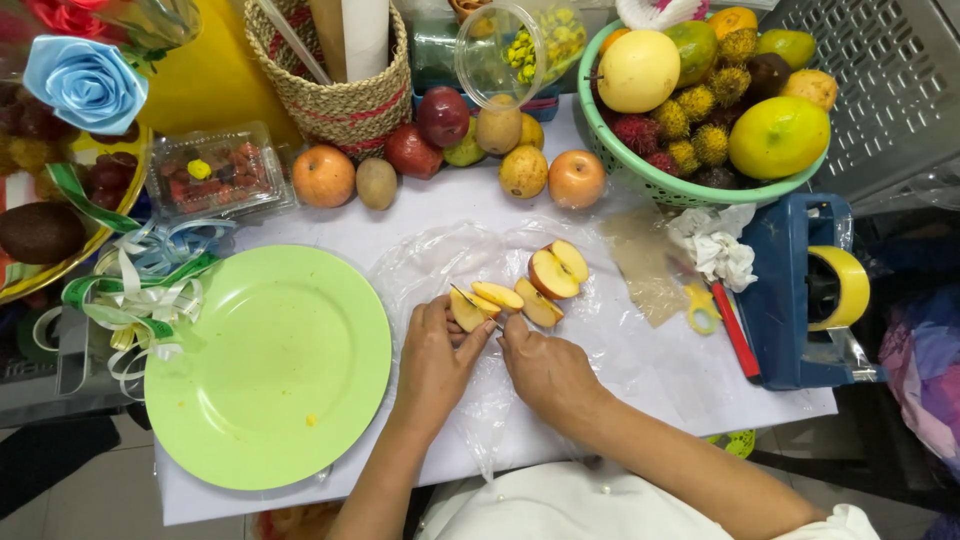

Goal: Slicing an apple into small pieces on a plastic-covered surface using a knife.

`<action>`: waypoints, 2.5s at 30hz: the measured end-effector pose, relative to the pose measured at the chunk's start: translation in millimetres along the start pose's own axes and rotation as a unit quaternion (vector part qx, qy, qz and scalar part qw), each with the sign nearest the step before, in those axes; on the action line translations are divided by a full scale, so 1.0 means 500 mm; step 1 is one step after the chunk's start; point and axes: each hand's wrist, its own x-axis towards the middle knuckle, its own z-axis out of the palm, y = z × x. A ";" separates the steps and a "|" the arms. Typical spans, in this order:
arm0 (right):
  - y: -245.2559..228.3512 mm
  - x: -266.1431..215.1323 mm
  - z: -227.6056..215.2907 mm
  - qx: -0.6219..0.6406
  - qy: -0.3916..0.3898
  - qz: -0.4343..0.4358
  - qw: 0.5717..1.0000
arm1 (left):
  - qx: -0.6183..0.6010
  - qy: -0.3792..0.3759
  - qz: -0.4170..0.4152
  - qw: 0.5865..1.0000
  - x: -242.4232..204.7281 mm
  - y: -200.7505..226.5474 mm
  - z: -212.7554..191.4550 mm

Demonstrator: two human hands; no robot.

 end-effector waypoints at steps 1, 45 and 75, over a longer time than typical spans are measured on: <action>0.002 0.000 -0.002 -0.001 0.001 0.000 1.000 | 0.000 0.000 0.001 1.000 0.001 -0.005 0.000; 0.003 0.012 -0.003 0.015 -0.012 0.004 1.000 | -0.045 0.005 -0.002 0.999 0.017 -0.005 -0.014; 0.049 0.013 0.126 0.040 -0.046 -0.019 0.998 | 0.012 0.067 0.177 0.982 0.020 -0.101 0.063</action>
